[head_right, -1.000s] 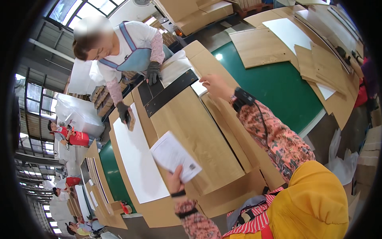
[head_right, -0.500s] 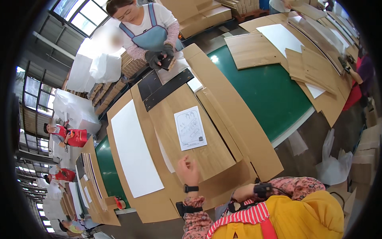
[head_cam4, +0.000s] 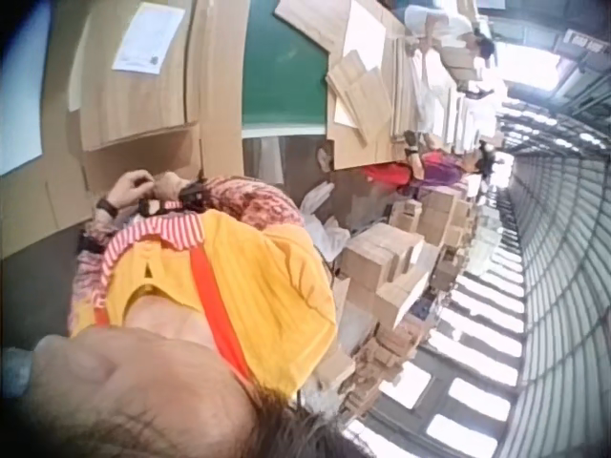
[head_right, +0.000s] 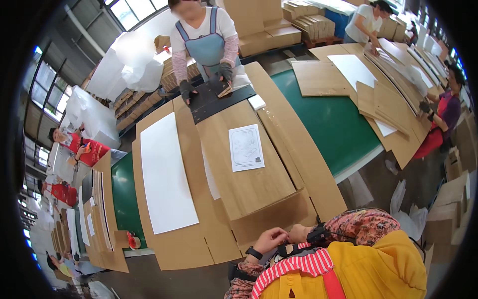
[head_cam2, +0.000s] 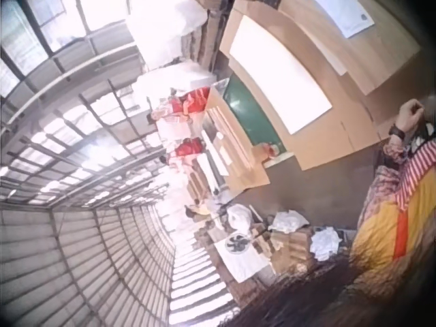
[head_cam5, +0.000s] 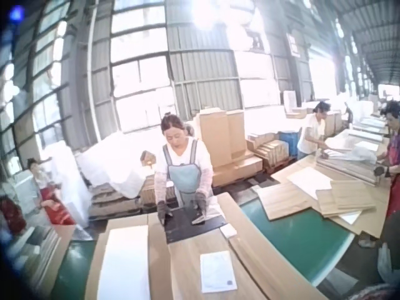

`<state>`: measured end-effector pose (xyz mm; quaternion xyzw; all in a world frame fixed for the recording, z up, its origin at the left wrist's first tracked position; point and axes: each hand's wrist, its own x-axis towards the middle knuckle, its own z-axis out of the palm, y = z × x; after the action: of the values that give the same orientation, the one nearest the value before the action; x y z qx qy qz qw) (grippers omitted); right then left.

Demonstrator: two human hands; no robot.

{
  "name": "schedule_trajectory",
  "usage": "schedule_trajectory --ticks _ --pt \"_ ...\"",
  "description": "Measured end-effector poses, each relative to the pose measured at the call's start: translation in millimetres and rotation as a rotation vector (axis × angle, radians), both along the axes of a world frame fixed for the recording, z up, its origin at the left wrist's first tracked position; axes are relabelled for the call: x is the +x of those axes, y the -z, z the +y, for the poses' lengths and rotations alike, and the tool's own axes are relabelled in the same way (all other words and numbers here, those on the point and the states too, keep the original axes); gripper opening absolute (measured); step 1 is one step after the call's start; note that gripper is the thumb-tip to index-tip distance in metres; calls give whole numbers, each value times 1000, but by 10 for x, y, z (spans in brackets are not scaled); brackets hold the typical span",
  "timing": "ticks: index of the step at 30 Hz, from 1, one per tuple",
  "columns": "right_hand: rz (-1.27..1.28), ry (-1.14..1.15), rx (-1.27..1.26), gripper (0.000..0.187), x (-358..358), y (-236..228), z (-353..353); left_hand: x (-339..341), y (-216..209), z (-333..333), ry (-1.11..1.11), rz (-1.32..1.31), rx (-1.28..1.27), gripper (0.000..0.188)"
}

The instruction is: Picking up furniture boards and protective padding from a stack and placing them into cardboard boxes on an assembly line.

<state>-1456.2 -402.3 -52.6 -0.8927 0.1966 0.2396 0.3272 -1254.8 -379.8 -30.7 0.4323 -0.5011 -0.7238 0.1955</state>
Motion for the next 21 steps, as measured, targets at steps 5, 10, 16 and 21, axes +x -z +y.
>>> schedule_trajectory --ticks 5,10,16,21 --pt "-133 -203 -97 20 -152 -215 -74 -58 -223 225 -117 -221 -211 19" --pt "-580 15 163 14 -433 -549 -143 -163 -83 537 -306 -305 -250 18" --pt "-795 1115 823 10 -219 -1067 -1148 -470 -231 1067 -671 -142 -34 20" --pt "-1280 1093 640 10 92 -1062 -2489 -655 -115 1555 -867 -108 32 19"
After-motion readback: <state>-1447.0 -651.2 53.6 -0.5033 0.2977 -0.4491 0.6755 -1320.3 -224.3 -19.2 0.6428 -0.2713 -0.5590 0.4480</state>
